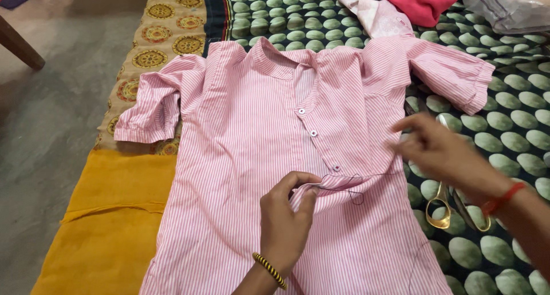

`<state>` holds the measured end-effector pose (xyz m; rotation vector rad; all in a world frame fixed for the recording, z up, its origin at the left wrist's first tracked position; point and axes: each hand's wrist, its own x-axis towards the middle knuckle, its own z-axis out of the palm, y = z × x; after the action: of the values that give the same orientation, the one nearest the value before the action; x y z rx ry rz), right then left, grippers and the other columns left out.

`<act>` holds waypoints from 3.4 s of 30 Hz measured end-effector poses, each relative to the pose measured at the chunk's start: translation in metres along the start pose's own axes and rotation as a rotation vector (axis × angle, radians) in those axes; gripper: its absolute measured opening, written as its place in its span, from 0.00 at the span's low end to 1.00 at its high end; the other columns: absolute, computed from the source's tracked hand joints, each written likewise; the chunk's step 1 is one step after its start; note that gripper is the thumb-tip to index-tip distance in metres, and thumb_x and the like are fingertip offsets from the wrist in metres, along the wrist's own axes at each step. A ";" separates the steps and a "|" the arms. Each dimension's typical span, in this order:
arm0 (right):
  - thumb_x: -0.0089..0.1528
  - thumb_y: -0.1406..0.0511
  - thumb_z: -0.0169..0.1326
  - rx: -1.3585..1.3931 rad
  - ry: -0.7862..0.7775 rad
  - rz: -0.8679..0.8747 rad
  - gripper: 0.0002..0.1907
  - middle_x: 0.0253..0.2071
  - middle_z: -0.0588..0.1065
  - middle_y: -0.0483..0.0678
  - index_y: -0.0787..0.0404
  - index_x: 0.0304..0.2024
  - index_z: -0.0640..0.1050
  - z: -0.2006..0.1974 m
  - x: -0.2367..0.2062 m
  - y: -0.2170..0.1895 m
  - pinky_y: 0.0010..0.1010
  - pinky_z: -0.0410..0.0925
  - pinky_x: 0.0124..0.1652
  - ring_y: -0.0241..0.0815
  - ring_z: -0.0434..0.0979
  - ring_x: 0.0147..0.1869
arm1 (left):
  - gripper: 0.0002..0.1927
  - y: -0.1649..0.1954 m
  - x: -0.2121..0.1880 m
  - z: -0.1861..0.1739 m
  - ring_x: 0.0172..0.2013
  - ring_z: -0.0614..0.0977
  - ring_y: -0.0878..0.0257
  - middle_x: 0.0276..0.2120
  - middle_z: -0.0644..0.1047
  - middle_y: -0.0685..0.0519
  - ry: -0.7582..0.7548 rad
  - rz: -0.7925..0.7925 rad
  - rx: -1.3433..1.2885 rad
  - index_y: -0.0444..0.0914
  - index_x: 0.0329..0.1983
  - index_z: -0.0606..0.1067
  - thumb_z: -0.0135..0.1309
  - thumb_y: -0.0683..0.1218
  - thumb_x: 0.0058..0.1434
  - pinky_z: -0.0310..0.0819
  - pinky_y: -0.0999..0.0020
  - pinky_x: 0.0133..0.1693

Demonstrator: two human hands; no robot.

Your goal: The person sews a button onto the front placket of a pink striped shirt laid on a bed, using a needle and thread. They push the needle through the fabric and button repeatedly, pull the thread taut, and at one point pick up scissors to trim the thread before continuing to stitch.

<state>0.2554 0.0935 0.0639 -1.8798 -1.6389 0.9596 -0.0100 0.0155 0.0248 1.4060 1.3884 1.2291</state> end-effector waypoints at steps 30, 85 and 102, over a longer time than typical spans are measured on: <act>0.68 0.51 0.61 -0.592 0.346 0.063 0.33 0.17 0.70 0.50 0.69 0.18 0.72 -0.018 -0.004 0.009 0.34 0.62 0.24 0.43 0.68 0.20 | 0.10 -0.007 0.006 0.007 0.37 0.83 0.68 0.34 0.85 0.54 -0.004 -0.258 -0.226 0.36 0.40 0.84 0.59 0.40 0.56 0.76 0.73 0.42; 0.60 0.52 0.56 -0.537 0.327 -0.226 0.17 0.13 0.70 0.49 0.58 0.37 0.78 0.027 -0.008 -0.014 0.41 0.62 0.22 0.47 0.71 0.19 | 0.14 0.012 -0.004 0.000 0.32 0.82 0.70 0.33 0.85 0.53 -0.255 -0.653 -0.528 0.33 0.44 0.84 0.62 0.44 0.56 0.75 0.77 0.37; 0.62 0.50 0.61 0.048 0.020 0.027 0.35 0.14 0.58 0.39 0.67 0.12 0.66 0.036 0.000 -0.004 0.31 0.45 0.21 0.31 0.49 0.19 | 0.13 0.011 -0.004 0.000 0.34 0.79 0.74 0.34 0.83 0.57 -0.329 -0.454 -0.483 0.35 0.44 0.84 0.59 0.45 0.60 0.73 0.78 0.40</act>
<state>0.2256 0.0904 0.0440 -1.8783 -1.5690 0.9795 -0.0075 0.0103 0.0354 0.8484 1.0170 0.9022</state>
